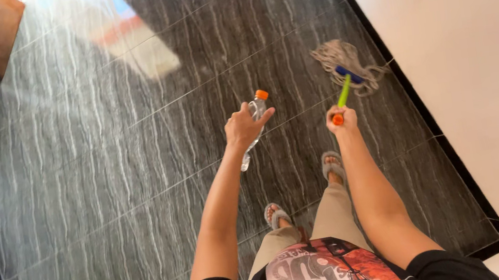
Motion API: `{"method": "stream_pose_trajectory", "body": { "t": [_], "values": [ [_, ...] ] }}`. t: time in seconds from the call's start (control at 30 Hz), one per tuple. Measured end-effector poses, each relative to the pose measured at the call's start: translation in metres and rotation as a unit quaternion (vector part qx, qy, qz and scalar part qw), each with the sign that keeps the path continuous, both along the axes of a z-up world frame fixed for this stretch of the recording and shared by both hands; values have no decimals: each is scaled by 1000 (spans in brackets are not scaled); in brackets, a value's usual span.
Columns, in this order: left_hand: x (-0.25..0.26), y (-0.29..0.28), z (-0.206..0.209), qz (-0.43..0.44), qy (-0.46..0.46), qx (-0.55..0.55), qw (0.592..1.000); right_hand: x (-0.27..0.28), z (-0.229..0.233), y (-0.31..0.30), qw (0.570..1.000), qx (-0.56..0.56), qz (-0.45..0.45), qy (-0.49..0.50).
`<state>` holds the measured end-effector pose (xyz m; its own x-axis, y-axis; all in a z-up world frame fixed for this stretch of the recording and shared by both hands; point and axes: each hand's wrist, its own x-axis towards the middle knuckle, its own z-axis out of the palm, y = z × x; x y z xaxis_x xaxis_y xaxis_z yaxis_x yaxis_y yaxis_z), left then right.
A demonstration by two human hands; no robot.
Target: The person mops the floor using a mop while holding a plastic bottle in one hand.
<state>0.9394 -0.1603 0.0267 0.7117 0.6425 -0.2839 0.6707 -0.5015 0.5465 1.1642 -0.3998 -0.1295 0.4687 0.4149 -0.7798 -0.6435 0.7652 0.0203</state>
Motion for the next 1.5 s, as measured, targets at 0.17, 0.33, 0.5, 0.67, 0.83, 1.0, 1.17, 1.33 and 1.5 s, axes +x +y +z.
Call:
{"method": "stream_pose_trajectory", "body": {
  "t": [0.17, 0.33, 0.5, 0.67, 0.83, 1.0, 1.17, 1.33, 1.5],
  "values": [
    [104, -35, -6, -12, -57, -28, 998, 47, -19, -64, 971, -77, 225, 18],
    [200, -50, -37, -26, -26, -59, 998, 75, -9, -59, 948, -55, 310, 42],
    [260, -54, -58, -32, -11, -47, 998, 130, -7, -8, 957, -35, 281, 63],
    [297, -40, -67, 5, 14, -50, 999, 157, -29, 32, 964, -15, 252, 83],
    [308, -16, -71, 26, 24, -50, 998, 244, -77, 47, 927, -65, 368, 28],
    [311, 9, -77, 44, 7, -31, 999, 390, -139, 71, 904, -69, 422, 26],
    [310, 20, -92, 64, 8, -36, 997, 449, -178, 85, 720, -351, 584, -133],
    [294, 11, -101, 87, -37, -19, 995, 340, -186, 72, 712, -305, 614, -150],
    [267, 5, -76, 101, -32, -15, 994, 150, -111, 62, 672, -261, 674, -163]
  ]
}}
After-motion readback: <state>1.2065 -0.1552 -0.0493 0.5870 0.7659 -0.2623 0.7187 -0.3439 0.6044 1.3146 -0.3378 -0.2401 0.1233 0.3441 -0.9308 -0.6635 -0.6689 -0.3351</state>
